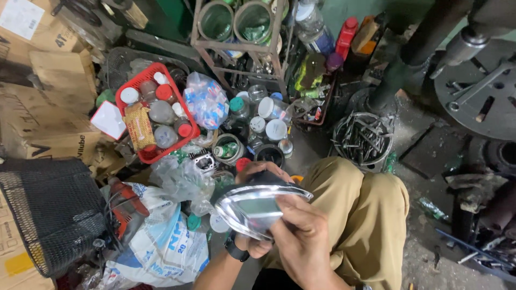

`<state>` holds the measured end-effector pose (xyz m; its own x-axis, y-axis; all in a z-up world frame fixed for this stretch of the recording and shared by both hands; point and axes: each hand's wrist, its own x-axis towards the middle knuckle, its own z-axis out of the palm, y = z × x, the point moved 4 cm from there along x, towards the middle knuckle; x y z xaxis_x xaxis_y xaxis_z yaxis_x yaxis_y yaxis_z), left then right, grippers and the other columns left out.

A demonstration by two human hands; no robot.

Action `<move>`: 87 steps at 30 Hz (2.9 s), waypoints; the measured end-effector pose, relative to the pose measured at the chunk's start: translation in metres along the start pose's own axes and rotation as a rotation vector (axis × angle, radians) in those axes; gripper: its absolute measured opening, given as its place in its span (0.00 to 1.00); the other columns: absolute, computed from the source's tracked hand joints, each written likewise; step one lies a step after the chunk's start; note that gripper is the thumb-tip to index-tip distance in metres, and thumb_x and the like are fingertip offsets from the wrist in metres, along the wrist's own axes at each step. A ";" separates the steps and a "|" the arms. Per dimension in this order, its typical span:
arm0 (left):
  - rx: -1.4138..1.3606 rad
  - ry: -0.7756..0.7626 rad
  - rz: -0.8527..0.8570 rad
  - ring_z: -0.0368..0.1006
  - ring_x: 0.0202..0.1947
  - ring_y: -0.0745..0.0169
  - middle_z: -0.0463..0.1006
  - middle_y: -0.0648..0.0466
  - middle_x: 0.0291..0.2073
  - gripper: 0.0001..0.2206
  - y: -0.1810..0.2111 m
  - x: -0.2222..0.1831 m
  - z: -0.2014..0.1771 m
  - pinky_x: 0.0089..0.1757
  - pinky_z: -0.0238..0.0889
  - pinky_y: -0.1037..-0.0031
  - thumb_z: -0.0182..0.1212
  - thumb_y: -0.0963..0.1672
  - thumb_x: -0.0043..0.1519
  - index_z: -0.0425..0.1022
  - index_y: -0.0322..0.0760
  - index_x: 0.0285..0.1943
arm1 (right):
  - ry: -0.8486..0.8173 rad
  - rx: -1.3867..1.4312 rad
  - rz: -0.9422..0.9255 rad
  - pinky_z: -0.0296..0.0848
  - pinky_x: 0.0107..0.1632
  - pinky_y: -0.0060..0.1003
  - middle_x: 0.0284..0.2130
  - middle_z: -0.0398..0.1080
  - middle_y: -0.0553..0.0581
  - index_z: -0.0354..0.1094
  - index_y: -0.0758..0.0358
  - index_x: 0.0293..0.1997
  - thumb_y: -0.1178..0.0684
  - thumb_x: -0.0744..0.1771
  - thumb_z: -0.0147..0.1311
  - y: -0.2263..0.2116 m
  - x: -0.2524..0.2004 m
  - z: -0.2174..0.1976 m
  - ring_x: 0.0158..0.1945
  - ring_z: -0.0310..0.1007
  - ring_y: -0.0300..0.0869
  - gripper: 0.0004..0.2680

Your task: Cleaning, inspecting, and assembling a motorcycle headlight housing and using a drill press.

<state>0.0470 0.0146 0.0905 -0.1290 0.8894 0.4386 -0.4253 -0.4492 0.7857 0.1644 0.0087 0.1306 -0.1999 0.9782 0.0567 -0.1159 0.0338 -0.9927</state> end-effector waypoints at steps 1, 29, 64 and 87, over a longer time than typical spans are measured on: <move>-0.054 0.032 -0.056 0.69 0.53 0.47 0.69 0.42 0.53 0.55 -0.001 0.001 0.001 0.57 0.66 0.56 0.82 0.58 0.43 0.52 0.36 0.75 | -0.014 0.000 -0.062 0.74 0.42 0.29 0.40 0.76 0.59 0.74 0.77 0.42 0.69 0.65 0.54 -0.004 0.000 0.001 0.42 0.76 0.37 0.05; -0.219 0.103 -0.188 0.66 0.59 0.47 0.65 0.46 0.58 0.54 0.002 0.009 0.012 0.65 0.61 0.55 0.87 0.55 0.39 0.53 0.40 0.71 | 0.039 -0.284 -0.101 0.79 0.41 0.33 0.38 0.80 0.61 0.75 0.73 0.49 0.66 0.64 0.58 -0.028 0.012 -0.005 0.37 0.84 0.44 0.10; -0.394 0.166 -0.293 0.63 0.67 0.49 0.62 0.44 0.69 0.48 -0.051 -0.031 -0.065 0.65 0.59 0.58 0.73 0.56 0.52 0.52 0.30 0.77 | -0.390 -0.634 -0.437 0.74 0.56 0.43 0.49 0.73 0.68 0.60 0.77 0.64 0.69 0.58 0.53 -0.043 0.010 0.004 0.57 0.71 0.57 0.25; -0.781 0.133 -0.308 0.64 0.66 0.39 0.62 0.39 0.67 0.52 0.009 0.019 -0.034 0.62 0.62 0.53 0.73 0.57 0.51 0.48 0.30 0.79 | 0.452 -0.705 -0.231 0.71 0.58 0.36 0.54 0.71 0.69 0.65 0.75 0.64 0.67 0.68 0.56 0.232 -0.043 -0.356 0.55 0.74 0.50 0.16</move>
<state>0.0096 0.0306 0.0913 0.0104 0.9868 0.1614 -0.9488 -0.0412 0.3131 0.4922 0.0469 -0.1399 0.1776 0.9139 0.3652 0.5537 0.2140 -0.8048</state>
